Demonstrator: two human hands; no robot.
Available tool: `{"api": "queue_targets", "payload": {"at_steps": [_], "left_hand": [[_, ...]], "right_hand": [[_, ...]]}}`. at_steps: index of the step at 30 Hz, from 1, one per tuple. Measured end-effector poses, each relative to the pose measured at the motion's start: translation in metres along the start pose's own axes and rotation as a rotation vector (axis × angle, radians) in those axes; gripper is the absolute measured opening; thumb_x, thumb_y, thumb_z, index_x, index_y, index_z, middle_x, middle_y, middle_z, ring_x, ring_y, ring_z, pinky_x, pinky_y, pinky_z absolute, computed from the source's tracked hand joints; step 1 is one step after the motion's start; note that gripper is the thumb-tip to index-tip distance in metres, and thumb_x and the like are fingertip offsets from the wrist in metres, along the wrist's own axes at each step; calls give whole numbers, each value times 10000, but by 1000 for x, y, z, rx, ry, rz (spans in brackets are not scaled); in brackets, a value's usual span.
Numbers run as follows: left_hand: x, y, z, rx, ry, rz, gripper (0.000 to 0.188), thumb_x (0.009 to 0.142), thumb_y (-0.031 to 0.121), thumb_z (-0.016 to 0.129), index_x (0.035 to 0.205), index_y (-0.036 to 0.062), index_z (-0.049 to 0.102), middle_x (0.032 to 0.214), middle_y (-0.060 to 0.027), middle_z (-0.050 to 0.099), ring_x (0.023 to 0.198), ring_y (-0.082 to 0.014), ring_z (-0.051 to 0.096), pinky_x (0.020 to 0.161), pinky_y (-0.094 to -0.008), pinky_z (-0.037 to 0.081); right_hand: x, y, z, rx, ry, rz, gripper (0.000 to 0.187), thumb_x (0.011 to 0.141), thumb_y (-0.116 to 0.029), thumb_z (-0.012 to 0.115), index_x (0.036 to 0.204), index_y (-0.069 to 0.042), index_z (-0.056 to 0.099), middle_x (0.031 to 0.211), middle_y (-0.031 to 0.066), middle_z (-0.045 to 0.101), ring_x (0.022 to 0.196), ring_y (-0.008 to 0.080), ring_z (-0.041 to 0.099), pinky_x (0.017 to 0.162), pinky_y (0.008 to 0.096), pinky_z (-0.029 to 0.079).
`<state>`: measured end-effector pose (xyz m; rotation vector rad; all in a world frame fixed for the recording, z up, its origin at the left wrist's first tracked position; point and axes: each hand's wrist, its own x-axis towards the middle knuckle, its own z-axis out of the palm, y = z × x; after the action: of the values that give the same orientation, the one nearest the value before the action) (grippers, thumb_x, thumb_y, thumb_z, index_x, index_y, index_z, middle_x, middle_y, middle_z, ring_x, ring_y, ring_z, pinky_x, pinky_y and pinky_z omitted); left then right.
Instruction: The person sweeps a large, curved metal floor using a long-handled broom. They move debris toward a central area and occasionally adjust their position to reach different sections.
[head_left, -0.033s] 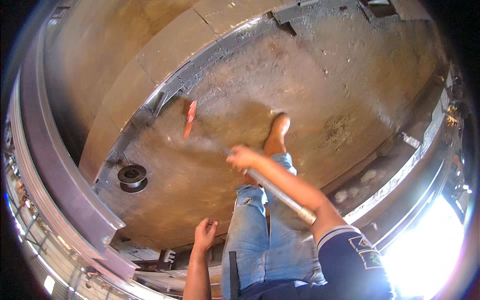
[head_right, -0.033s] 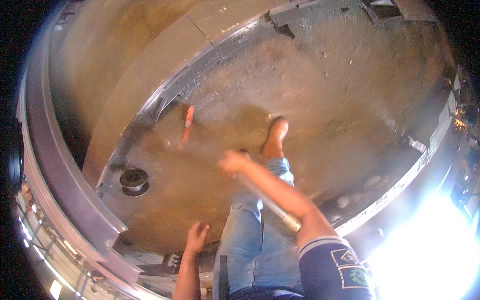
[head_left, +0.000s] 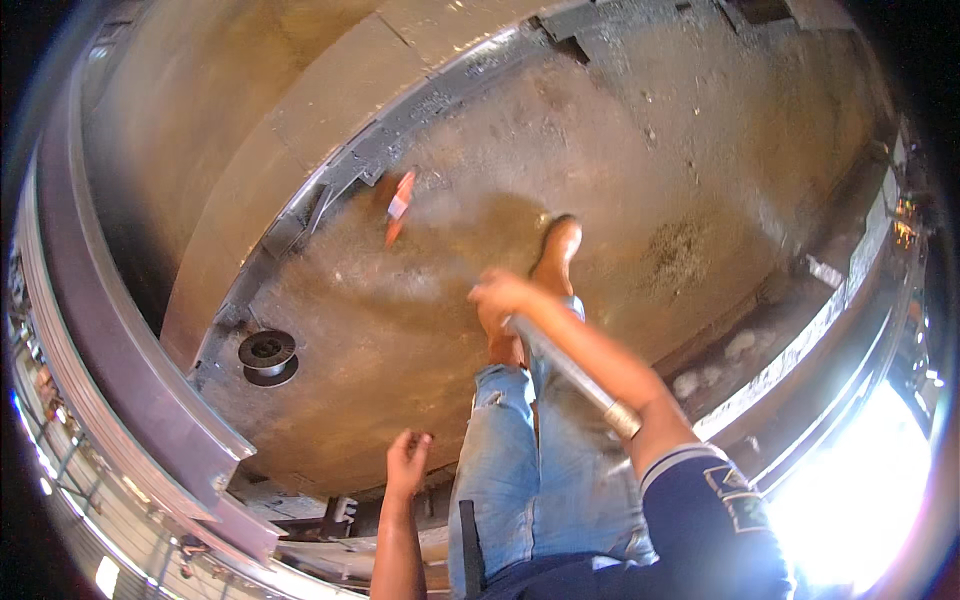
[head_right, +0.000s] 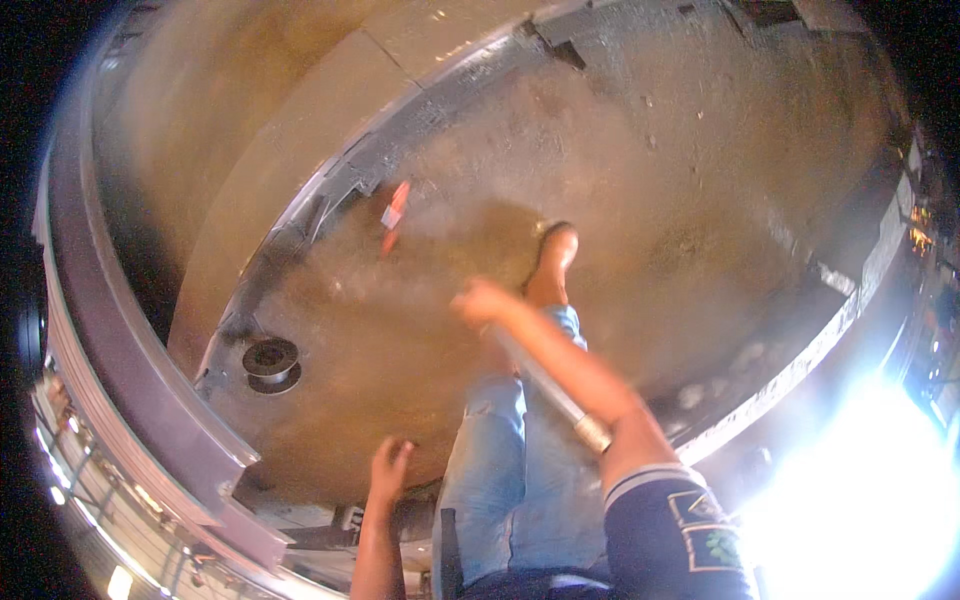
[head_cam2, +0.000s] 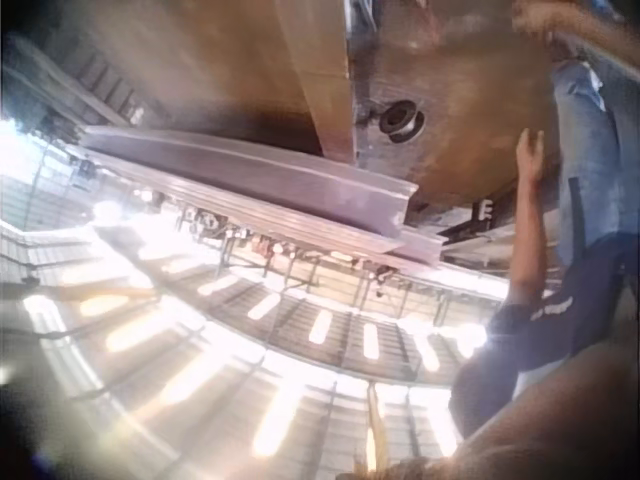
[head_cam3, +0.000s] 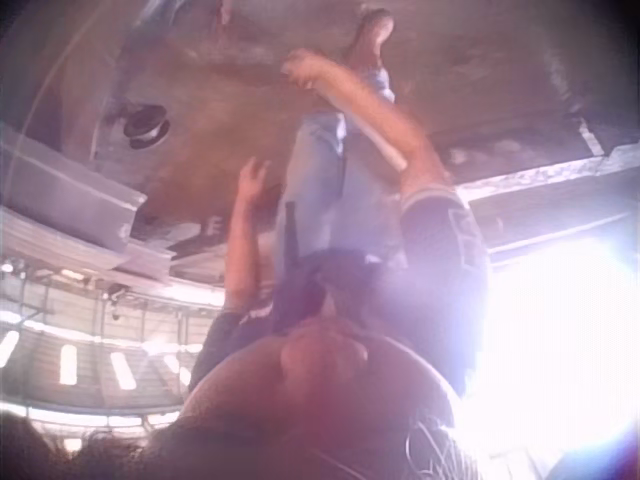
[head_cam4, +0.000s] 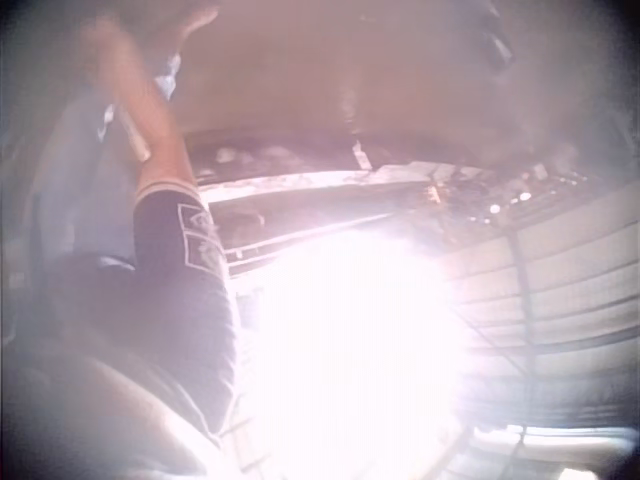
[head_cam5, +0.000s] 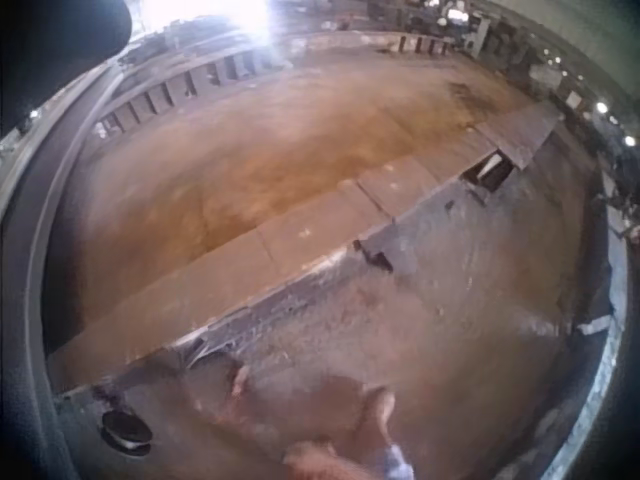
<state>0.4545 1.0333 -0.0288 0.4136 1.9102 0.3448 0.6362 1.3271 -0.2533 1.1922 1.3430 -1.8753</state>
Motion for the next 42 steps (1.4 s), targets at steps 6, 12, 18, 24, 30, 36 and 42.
{"api": "queue_targets", "payload": {"at_steps": [6,12,18,24,30,36,42], "left_hand": [[26,-17,-10,-520,348,-231,205,1035,206,597,1027,10,655,895,-81,724,861,-183,688,813,-323,519],[53,-22,64,-372,162,-242,168,1009,171,644,995,6,672,900,-87,730,832,-164,687,742,-307,528],[87,134,105,49,-162,-6,202,1002,178,661,1054,-13,700,956,-95,755,888,-172,697,826,-316,539],[130,276,83,-181,0,49,183,1018,172,646,1059,-1,688,992,-81,731,929,-171,686,894,-319,523],[168,270,68,-174,16,2,162,1012,164,648,1052,8,662,997,-92,714,893,-182,682,852,-341,545],[175,236,83,186,-39,-4,190,990,199,676,1044,19,704,912,-82,751,874,-164,711,803,-326,547],[184,322,76,487,-170,117,244,983,267,678,1063,39,710,938,-131,762,861,-225,733,796,-347,549]], "right_hand": [[-136,81,-264,321,621,231,378,970,-290,664,1205,-5,580,818,80,593,594,178,527,509,334,433],[-237,174,-340,143,737,190,367,981,-284,653,1198,6,595,836,100,608,639,198,593,517,357,468],[-92,-14,-185,-2,128,-175,490,961,-401,618,1208,21,647,1148,256,637,1046,380,619,883,469,497],[-63,51,-352,557,341,41,686,918,-404,708,1426,5,493,1214,267,684,991,328,694,792,427,567],[-252,223,-544,564,944,242,622,950,-269,705,1460,12,488,947,191,716,634,199,628,526,359,511],[-289,161,-424,222,731,164,543,977,-343,638,1360,37,577,1084,255,713,915,315,696,774,434,552],[-188,25,-342,425,140,-24,599,982,-389,582,1376,63,560,1243,324,661,1124,395,683,957,451,547]]}}
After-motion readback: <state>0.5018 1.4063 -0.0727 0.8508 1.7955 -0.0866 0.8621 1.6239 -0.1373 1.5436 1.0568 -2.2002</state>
